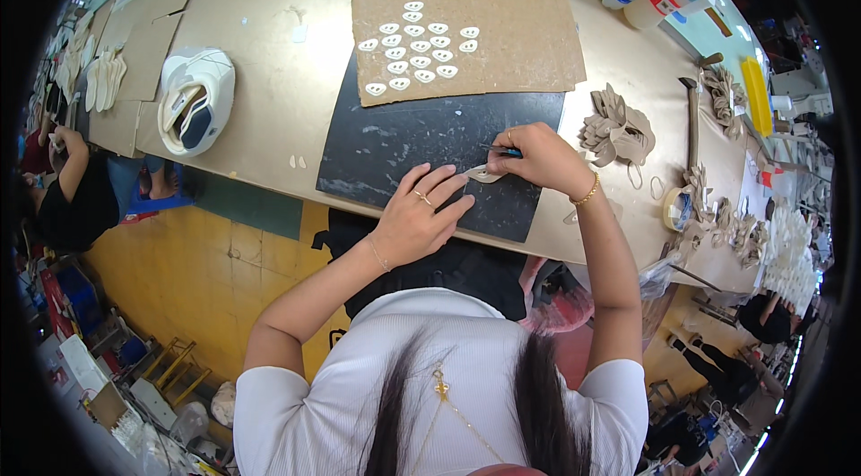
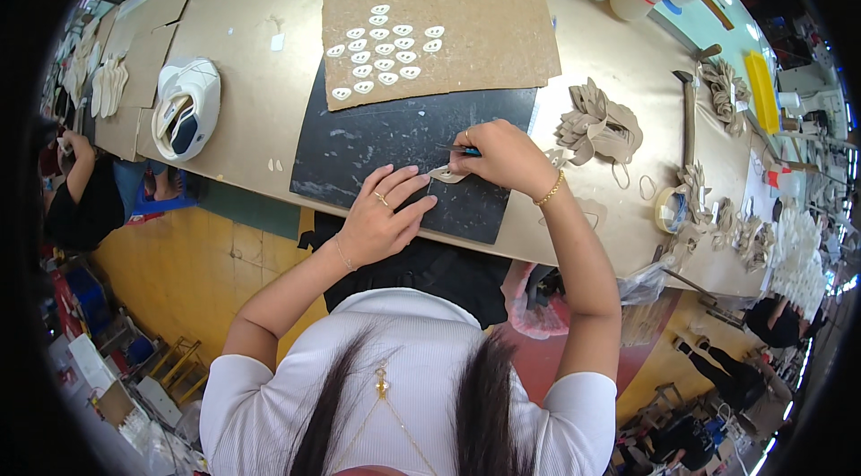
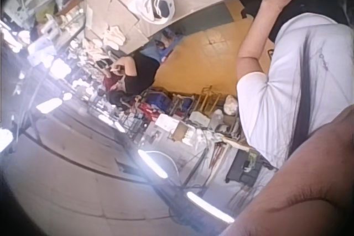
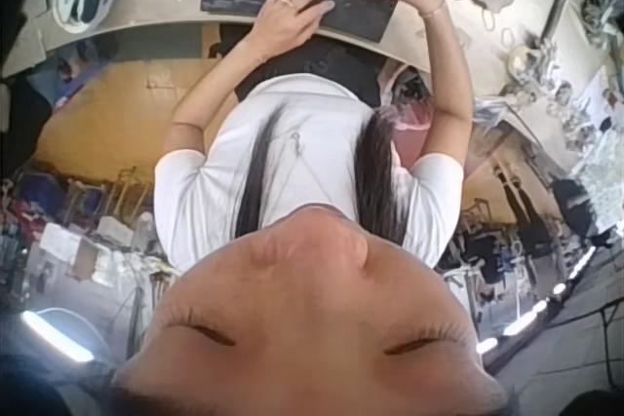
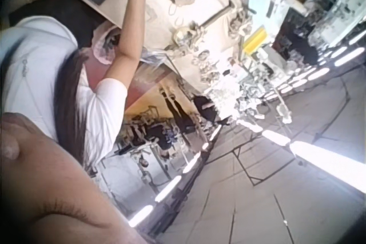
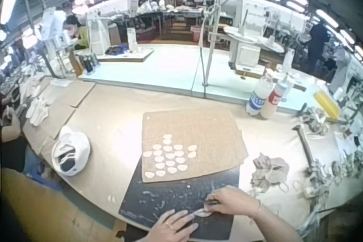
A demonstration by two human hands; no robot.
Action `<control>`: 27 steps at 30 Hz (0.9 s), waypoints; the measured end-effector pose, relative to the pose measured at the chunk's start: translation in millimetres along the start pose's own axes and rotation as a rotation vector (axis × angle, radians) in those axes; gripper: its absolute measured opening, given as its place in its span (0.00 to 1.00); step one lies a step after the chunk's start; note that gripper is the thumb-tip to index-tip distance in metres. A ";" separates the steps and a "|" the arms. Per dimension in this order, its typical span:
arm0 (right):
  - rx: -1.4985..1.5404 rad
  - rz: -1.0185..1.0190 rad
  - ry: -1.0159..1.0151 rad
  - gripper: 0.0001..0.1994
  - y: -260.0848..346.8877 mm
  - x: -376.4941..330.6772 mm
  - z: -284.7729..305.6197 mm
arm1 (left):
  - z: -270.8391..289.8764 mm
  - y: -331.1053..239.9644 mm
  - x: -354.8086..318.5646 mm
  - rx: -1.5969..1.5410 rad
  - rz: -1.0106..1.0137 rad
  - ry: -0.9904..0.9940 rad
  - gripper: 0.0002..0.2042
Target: The person walks to a workstation in a textile factory and sits down. She then uses a rotary cutter and a template to cut circular shapes from beige fabric pieces, placing the cutouts on a cardboard sheet.
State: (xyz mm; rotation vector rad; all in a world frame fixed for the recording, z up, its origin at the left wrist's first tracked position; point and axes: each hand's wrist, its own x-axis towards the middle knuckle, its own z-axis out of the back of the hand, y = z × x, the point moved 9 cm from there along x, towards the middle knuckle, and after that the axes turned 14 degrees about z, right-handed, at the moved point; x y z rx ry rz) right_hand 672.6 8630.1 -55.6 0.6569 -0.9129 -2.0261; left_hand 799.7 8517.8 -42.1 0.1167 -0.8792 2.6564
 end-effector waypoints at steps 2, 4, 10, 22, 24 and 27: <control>-0.027 -0.027 0.030 0.09 -1.2 -0.1 -2.0 | -2.5 -3.0 -0.9 0.011 -0.007 0.029 0.19; -0.038 -0.034 0.030 0.09 0.3 0.6 -1.0 | -3.3 -3.9 -0.2 0.029 -0.008 0.034 0.19; -0.046 -0.034 0.014 0.10 -4.3 5.5 3.7 | -4.9 -4.1 5.1 0.073 -0.025 0.025 0.19; -0.118 0.008 0.094 0.10 -7.3 13.8 -0.9 | -6.2 -4.3 5.6 0.099 -0.025 0.015 0.19; -0.118 0.004 0.101 0.10 -7.3 14.5 -0.6 | -6.2 -4.4 5.7 0.100 -0.023 0.017 0.19; -0.122 -0.001 0.110 0.09 -7.8 15.3 -0.5 | -6.8 -4.4 5.7 0.103 -0.019 0.026 0.19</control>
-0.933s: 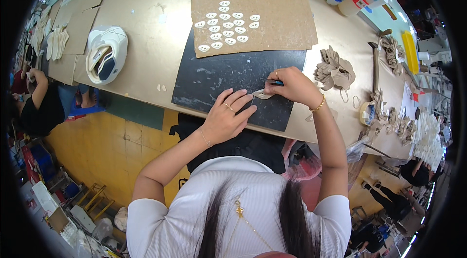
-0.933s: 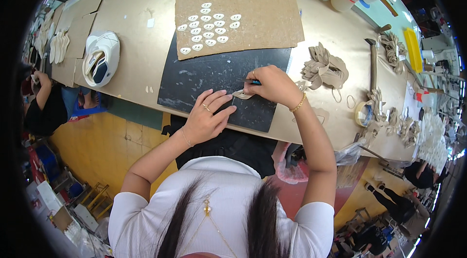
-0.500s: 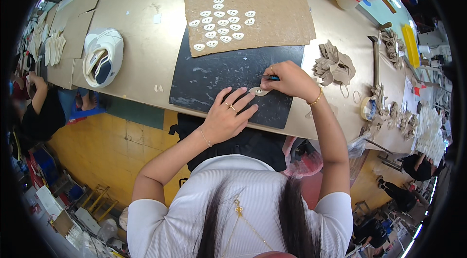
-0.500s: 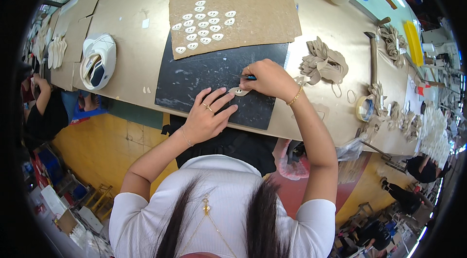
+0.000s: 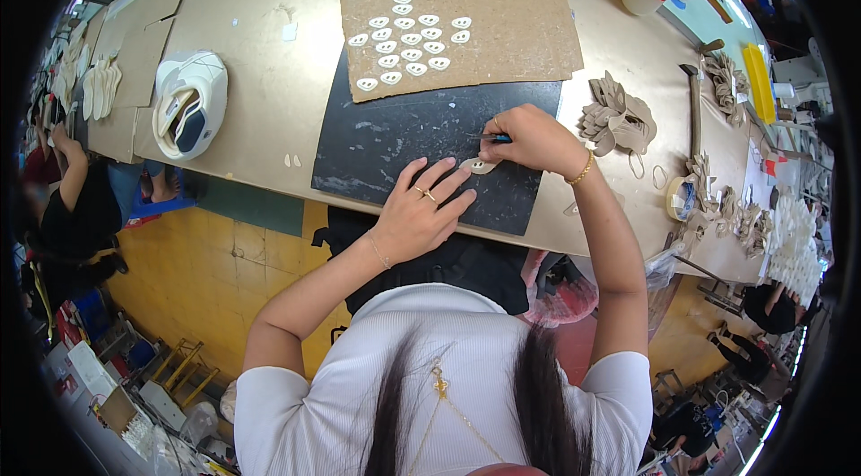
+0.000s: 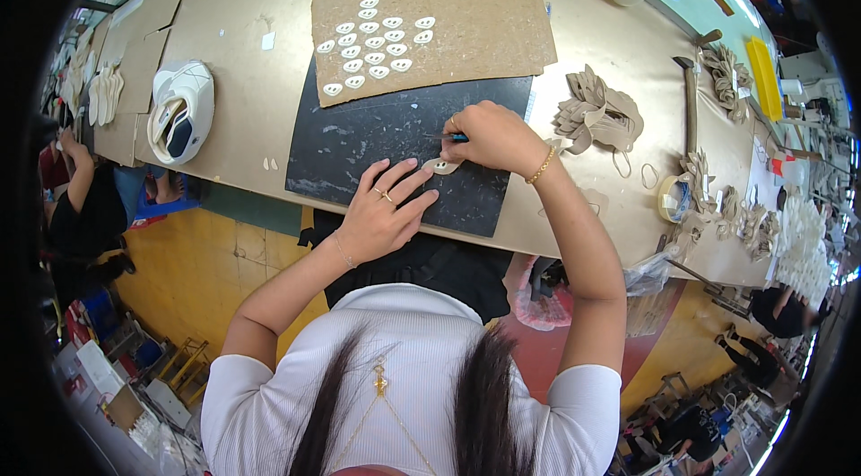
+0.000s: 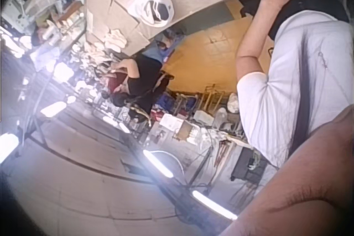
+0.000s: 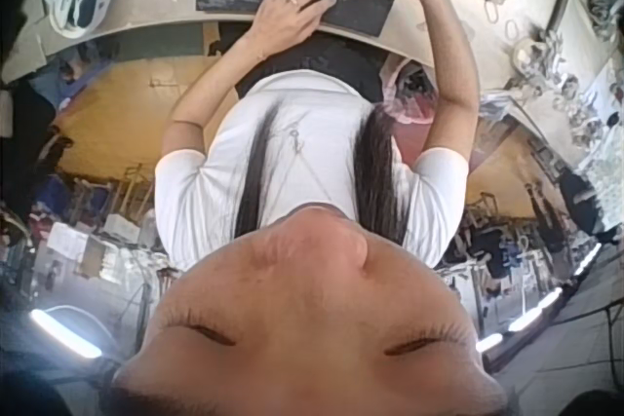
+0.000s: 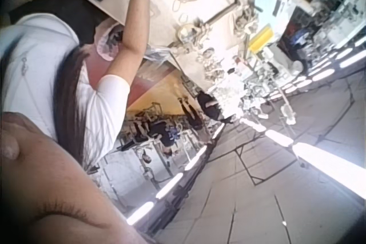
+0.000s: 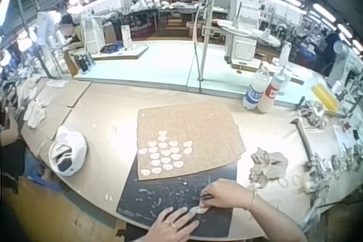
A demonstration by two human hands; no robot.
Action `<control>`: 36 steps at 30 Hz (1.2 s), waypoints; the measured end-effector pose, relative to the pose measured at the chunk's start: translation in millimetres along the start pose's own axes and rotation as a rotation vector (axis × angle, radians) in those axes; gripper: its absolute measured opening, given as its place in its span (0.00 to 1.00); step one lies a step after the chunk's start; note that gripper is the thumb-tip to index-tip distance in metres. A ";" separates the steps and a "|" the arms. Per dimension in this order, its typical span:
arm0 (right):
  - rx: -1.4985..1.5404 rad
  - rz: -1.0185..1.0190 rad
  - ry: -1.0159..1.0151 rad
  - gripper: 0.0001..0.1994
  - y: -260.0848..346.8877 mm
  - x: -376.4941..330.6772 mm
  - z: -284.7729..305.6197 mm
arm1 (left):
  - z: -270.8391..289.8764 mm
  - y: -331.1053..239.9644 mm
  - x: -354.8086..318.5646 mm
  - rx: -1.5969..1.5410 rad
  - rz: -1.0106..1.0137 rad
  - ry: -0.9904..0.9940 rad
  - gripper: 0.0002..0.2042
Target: The person walks to a workstation in a textile factory and sits down. She then uses a rotary cutter and a template to cut circular shapes from beige fabric pieces, placing the cutouts on a cardboard sheet.
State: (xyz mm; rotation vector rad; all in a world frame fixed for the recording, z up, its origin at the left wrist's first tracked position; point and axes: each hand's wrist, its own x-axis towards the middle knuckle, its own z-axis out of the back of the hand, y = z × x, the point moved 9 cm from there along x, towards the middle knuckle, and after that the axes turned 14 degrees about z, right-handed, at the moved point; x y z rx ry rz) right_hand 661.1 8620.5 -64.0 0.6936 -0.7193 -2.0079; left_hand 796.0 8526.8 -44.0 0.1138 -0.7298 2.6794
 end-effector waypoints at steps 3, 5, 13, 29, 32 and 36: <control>-0.005 -0.010 0.012 0.09 -0.1 1.1 0.0 | -0.6 -1.1 0.6 0.007 0.006 -0.005 0.19; -0.011 -0.009 0.015 0.09 1.0 1.5 0.6 | 1.8 -4.9 3.5 0.015 0.012 -0.014 0.18; -0.012 0.008 0.010 0.12 6.2 -1.9 0.3 | 2.5 -23.6 13.1 0.063 -0.003 -0.015 0.20; -0.017 -0.007 -0.522 0.11 23.1 -39.5 38.9 | 0.8 -18.8 12.6 0.018 0.003 -0.042 0.20; -0.106 -0.128 -0.807 0.09 32.7 -76.4 51.4 | 1.9 -14.4 9.0 -0.064 0.029 -0.020 0.19; -0.034 -0.351 -0.756 0.08 17.4 -103.7 -6.6 | 1.1 -6.1 5.3 -0.140 0.030 -0.038 0.17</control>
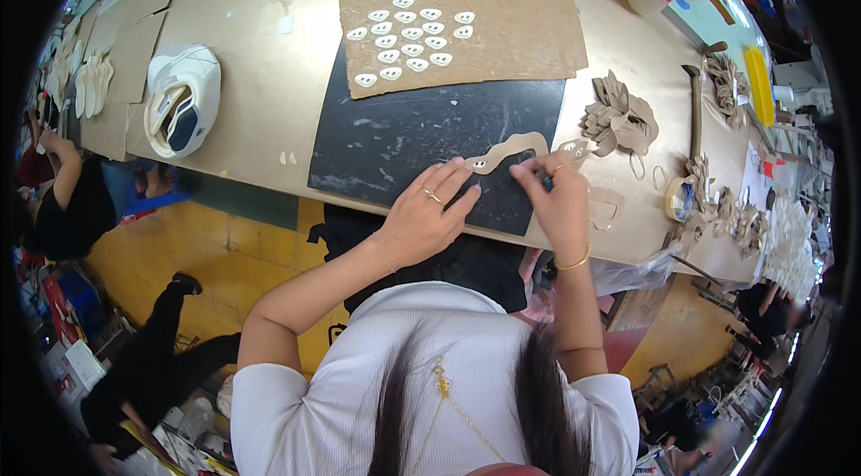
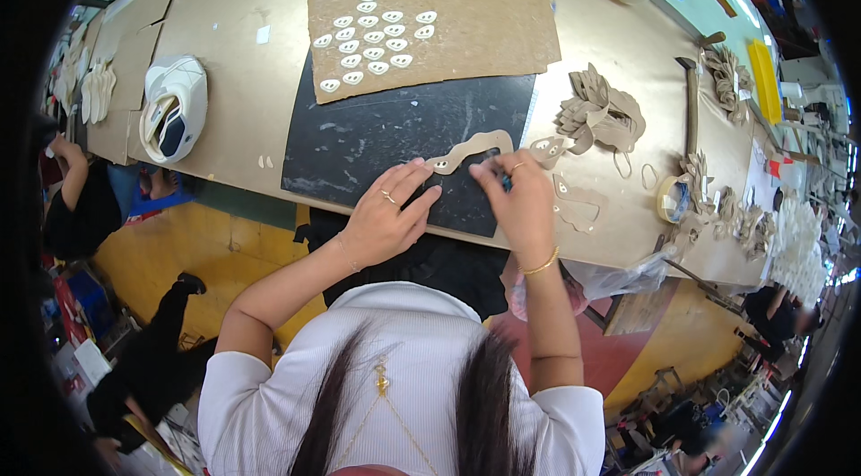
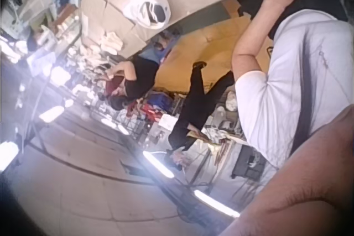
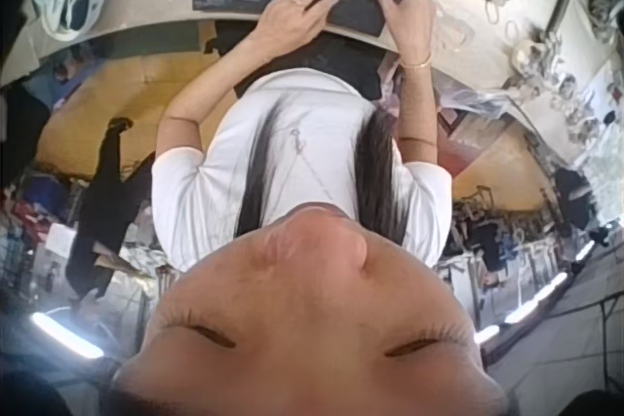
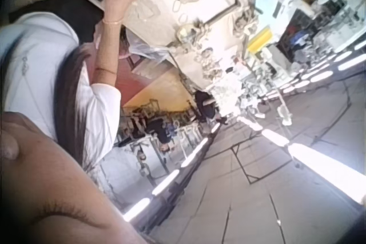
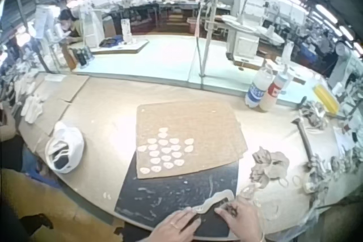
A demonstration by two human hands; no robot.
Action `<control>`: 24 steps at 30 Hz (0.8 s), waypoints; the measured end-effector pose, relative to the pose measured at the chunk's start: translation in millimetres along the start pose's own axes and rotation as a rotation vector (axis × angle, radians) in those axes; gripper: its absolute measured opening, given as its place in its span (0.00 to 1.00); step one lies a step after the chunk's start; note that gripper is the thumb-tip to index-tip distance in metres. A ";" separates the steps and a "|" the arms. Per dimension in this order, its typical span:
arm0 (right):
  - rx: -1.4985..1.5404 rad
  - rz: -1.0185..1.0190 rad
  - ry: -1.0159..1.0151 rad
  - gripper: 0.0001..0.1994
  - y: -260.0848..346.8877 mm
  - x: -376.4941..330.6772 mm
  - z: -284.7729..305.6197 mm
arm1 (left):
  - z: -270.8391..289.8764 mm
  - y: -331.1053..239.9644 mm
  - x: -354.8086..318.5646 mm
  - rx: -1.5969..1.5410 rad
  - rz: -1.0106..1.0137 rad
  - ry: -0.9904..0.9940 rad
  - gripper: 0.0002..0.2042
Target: The person walks to a workstation in a textile factory and sits down. She then uses a rotary cutter and a template to cut circular shapes from beige fabric pieces, placing the cutouts on a cardboard sheet.
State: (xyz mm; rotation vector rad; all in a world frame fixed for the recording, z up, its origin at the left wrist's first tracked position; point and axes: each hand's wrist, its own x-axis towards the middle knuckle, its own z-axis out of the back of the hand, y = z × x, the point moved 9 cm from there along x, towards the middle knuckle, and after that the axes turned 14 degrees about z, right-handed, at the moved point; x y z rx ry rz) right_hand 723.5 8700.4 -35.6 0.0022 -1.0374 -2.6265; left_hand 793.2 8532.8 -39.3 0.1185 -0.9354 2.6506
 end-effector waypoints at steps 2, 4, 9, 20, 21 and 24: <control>0.014 -0.058 -0.051 0.09 6.5 -13.5 -14.5 | 3.4 0.8 0.7 -0.012 -0.011 -0.018 0.17; 0.000 -0.051 -0.130 0.11 16.8 -16.5 -19.7 | 5.3 0.6 2.5 -0.015 -0.012 0.000 0.17; -0.048 -0.059 -0.163 0.11 21.8 -15.5 -30.8 | 0.4 1.7 2.6 0.034 -0.058 0.029 0.19; -0.014 -0.113 -0.087 0.09 14.8 -9.8 -34.1 | -2.1 -14.9 10.0 0.242 -0.107 0.039 0.21; -0.013 -0.103 -0.101 0.09 13.5 -11.0 -34.2 | -2.2 -16.3 10.8 0.253 -0.106 0.039 0.21; -0.019 -0.093 -0.116 0.08 13.1 -11.3 -33.1 | -2.1 -18.0 13.4 0.277 -0.100 0.034 0.24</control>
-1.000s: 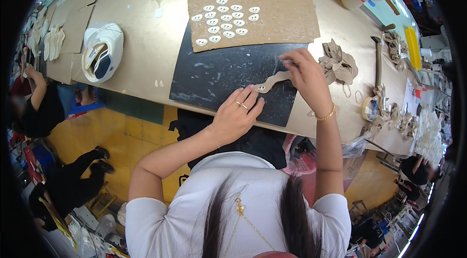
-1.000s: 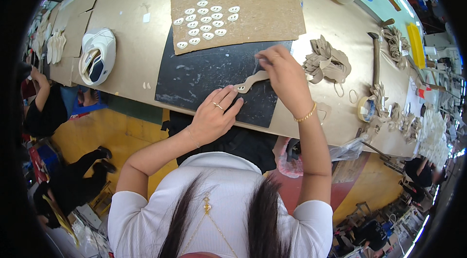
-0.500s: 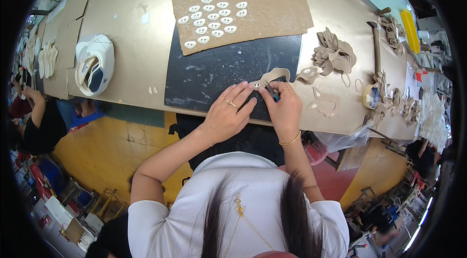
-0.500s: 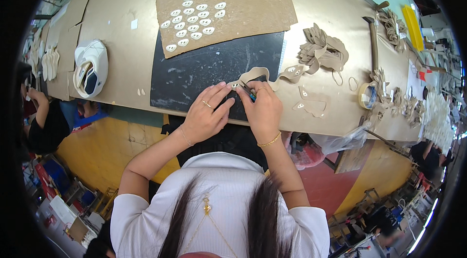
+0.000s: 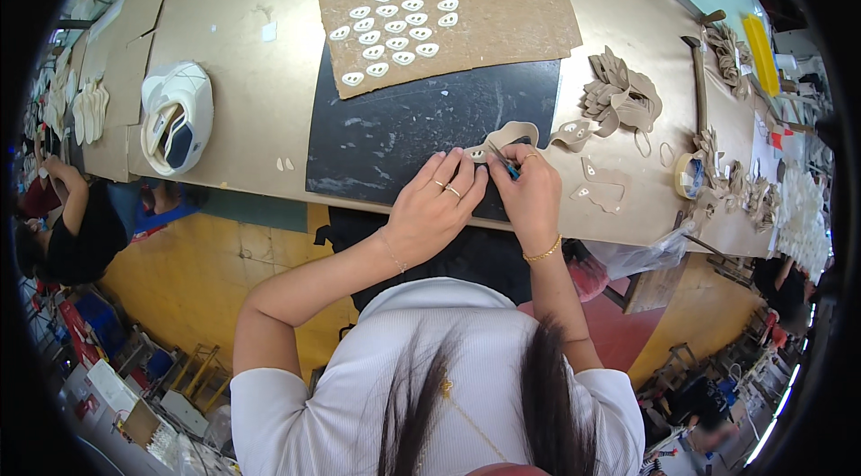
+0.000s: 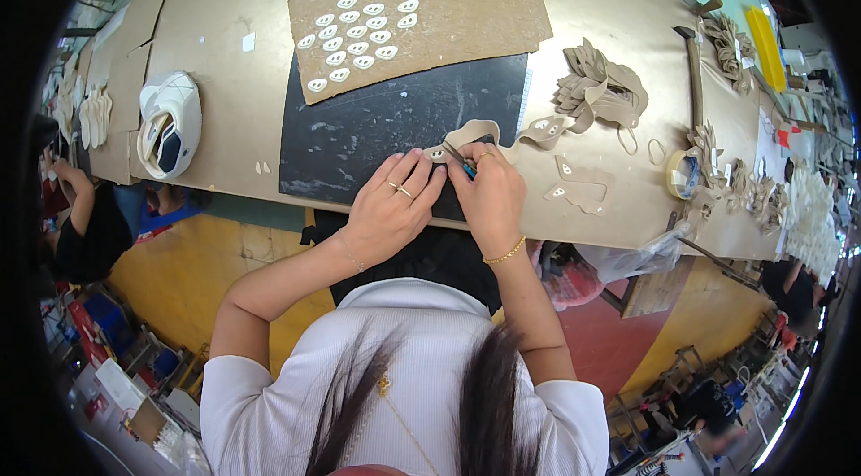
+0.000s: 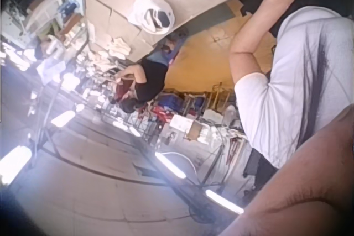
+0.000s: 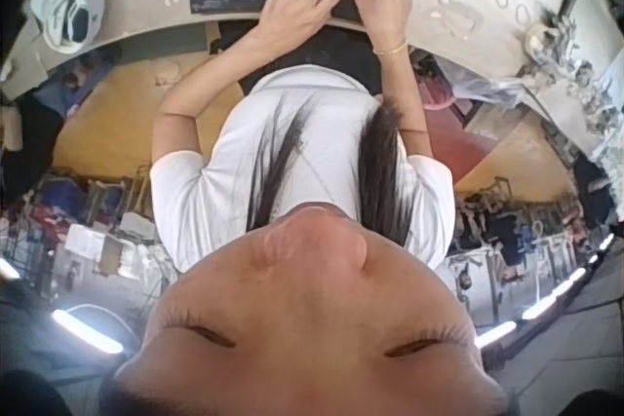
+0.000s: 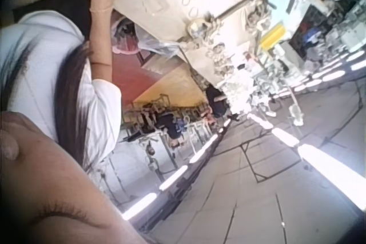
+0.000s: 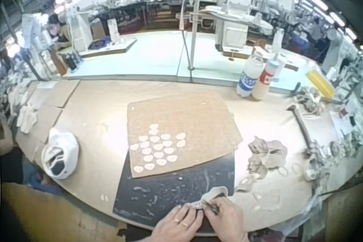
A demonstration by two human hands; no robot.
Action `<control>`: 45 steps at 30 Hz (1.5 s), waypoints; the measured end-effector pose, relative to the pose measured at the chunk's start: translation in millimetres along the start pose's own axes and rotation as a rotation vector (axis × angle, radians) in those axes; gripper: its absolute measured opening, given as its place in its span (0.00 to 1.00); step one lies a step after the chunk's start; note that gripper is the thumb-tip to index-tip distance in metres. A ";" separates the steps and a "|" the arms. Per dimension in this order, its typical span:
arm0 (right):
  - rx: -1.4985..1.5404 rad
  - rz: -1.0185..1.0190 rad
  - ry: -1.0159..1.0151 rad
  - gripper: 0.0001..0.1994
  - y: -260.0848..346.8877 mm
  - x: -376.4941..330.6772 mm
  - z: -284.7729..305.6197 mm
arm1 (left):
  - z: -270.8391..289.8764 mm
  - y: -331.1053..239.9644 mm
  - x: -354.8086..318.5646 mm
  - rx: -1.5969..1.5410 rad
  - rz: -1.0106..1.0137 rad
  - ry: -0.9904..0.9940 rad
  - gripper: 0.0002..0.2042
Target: The person walks to a workstation in a textile factory and sits down. She then uses a rotary cutter and a template to cut circular shapes from beige fabric pieces, placing the cutouts on a cardboard sheet.
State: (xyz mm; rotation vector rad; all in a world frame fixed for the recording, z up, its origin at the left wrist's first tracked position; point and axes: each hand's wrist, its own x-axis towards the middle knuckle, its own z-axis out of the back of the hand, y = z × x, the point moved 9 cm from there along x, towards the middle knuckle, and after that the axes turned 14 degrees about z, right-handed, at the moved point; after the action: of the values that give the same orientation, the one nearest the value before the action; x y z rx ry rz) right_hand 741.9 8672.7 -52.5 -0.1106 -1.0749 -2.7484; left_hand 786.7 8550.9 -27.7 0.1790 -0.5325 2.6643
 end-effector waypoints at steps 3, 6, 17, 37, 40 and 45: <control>-0.005 0.016 -0.002 0.08 3.0 1.6 1.1 | -0.3 1.5 1.1 -0.006 0.020 -0.012 0.25; 0.001 0.025 -0.003 0.07 4.4 3.0 0.9 | -0.1 2.9 1.8 -0.034 0.048 -0.019 0.25; -0.001 0.039 0.023 0.08 3.2 6.8 -1.4 | -1.5 1.8 4.2 -0.042 0.045 -0.005 0.24; 0.038 0.024 0.021 0.08 1.1 10.0 0.3 | -7.7 0.6 4.1 0.008 0.053 0.006 0.27; -0.003 0.030 0.087 0.08 -1.3 10.9 -3.3 | -9.5 0.4 2.4 0.020 0.064 0.009 0.27; 0.025 0.018 0.045 0.11 -2.0 12.7 -3.2 | -11.0 -1.4 2.5 0.037 0.071 0.000 0.27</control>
State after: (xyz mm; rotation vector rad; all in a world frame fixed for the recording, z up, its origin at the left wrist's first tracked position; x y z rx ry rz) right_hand 729.1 8670.1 -54.5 -0.0539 -1.0911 -2.7070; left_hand 784.6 8557.4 -36.9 0.1733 -0.4986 2.7441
